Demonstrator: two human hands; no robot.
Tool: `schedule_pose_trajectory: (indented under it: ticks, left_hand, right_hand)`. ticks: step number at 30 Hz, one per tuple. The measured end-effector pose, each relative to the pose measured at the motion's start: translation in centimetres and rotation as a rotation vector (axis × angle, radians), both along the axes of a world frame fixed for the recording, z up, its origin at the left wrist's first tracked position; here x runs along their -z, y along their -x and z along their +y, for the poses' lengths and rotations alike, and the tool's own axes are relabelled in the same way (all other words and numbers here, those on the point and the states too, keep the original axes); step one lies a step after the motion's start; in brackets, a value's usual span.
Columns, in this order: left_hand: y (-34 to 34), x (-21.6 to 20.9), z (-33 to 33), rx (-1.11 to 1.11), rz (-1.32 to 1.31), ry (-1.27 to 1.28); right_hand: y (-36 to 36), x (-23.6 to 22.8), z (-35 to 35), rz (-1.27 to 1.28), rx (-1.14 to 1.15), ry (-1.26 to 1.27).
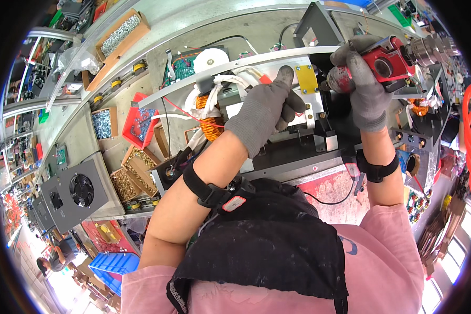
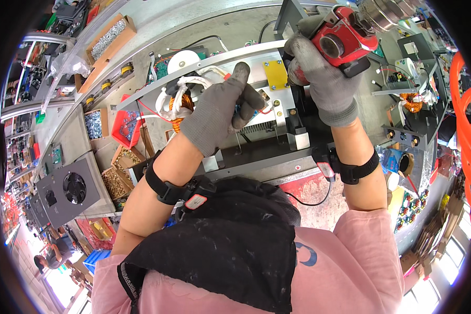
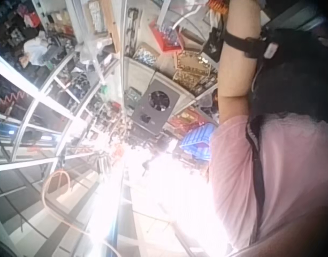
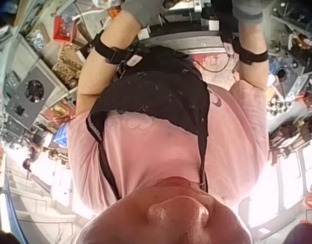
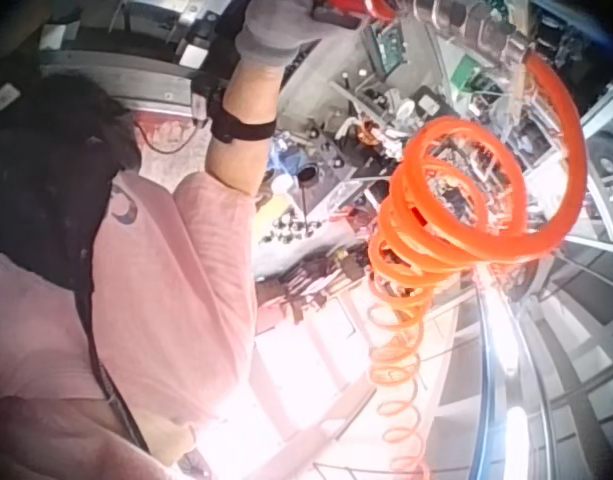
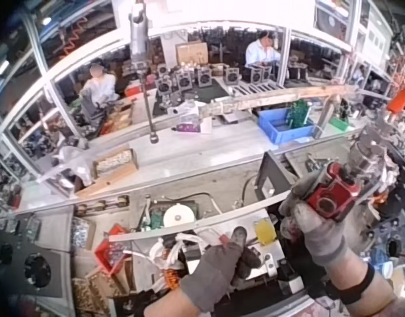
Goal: Assemble electronic components into a metal chassis using an electric screwdriver and various small parts.
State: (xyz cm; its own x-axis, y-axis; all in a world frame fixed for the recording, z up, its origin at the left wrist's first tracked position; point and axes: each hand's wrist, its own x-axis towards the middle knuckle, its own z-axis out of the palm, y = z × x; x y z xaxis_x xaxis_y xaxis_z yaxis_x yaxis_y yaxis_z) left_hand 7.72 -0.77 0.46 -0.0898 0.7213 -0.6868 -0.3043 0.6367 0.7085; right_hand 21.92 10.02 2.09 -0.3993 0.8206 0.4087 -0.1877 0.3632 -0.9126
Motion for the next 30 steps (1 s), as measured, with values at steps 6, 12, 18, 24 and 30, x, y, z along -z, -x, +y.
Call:
schedule_pose_trajectory:
  ticks: [6, 12, 18, 24, 30]
  left_hand:
    - [0.2, -0.2, -0.5, 0.025, 0.028, -0.017]
    - [0.3, -0.2, -0.8, 0.041, 0.037, -0.042]
    - [0.5, -0.4, -1.0, 0.007, 0.012, -0.019]
    - [0.8, -1.2, -1.0, 0.043, -0.011, -0.061]
    - [1.6, -1.1, -1.7, -0.049, 0.046, -0.065]
  right_hand:
    - [0.2, 0.1, 0.2, 0.024, -0.080, -0.010]
    - [0.2, -0.1, 0.2, 0.048, -0.052, -0.041]
    - [0.2, -1.2, 0.4, -0.027, -0.178, -0.031]
    - [-0.2, -1.0, 0.7, -0.124, -0.111, 0.041]
    - [0.8, -2.8, 1.7, 0.013, -0.223, 0.034]
